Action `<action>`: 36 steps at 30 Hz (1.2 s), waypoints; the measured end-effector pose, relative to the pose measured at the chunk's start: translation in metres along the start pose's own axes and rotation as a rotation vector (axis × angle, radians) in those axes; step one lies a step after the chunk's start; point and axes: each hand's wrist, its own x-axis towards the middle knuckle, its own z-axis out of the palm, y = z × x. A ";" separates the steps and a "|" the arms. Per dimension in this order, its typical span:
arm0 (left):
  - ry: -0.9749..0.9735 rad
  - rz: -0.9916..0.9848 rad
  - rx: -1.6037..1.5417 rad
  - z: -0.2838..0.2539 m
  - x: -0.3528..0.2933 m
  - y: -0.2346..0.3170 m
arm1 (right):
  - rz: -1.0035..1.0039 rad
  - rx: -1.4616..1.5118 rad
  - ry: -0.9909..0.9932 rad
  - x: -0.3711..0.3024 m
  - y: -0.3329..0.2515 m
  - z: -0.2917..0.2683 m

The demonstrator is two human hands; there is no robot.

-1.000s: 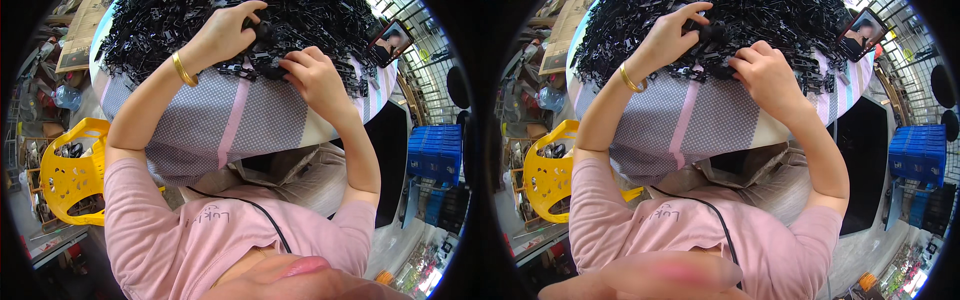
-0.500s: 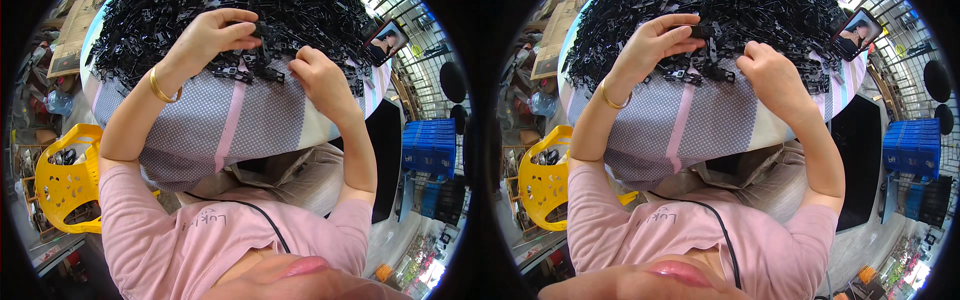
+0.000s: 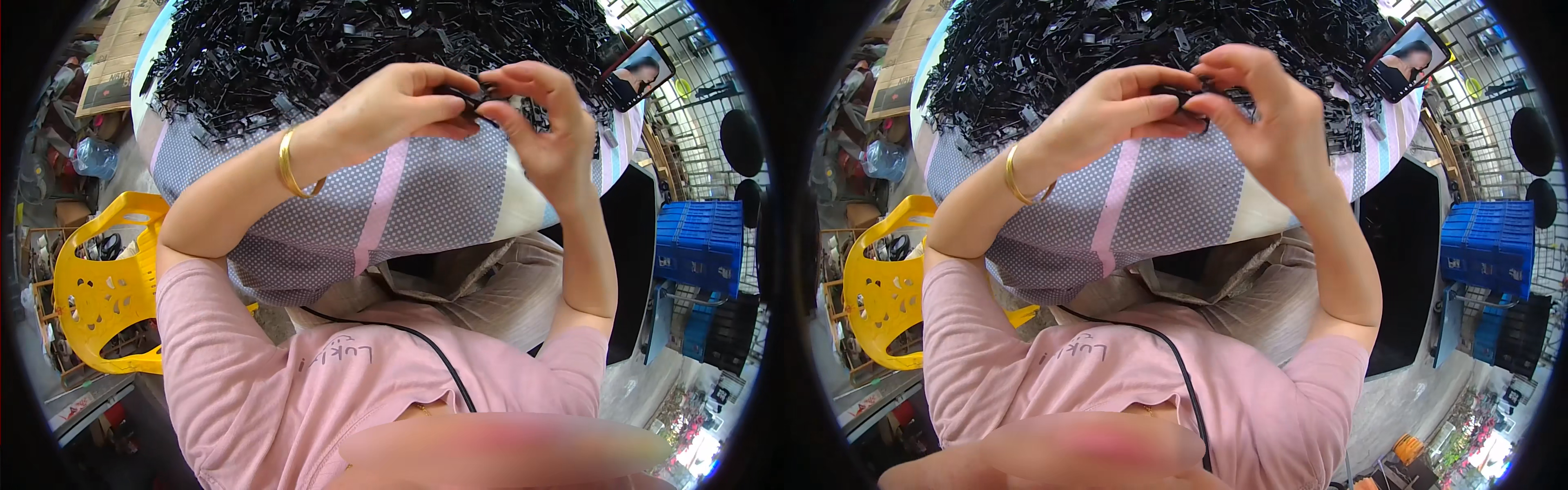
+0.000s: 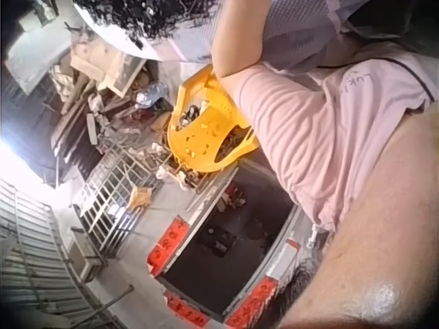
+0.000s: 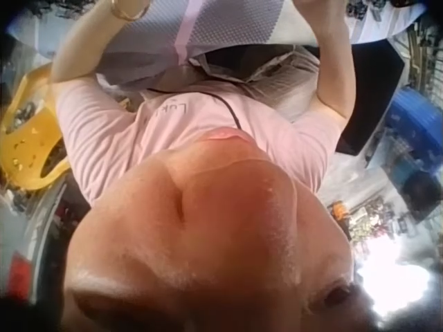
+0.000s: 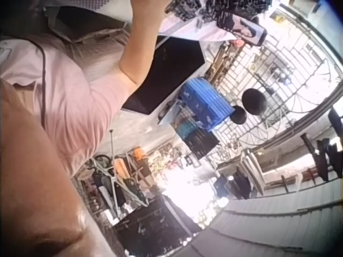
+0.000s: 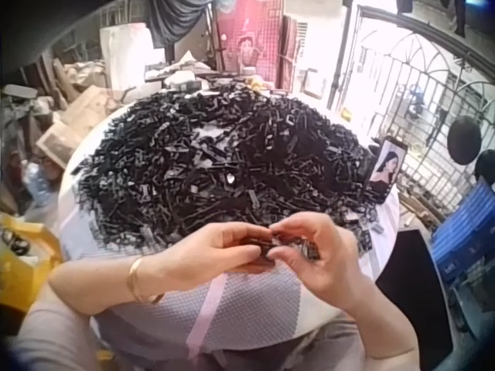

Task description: Manually attaching small black plastic components to a black string bundle at a workstation.

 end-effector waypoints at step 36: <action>-0.172 -0.107 -0.244 0.004 -0.004 -0.009 | 0.079 0.172 -0.032 -0.009 0.020 -0.007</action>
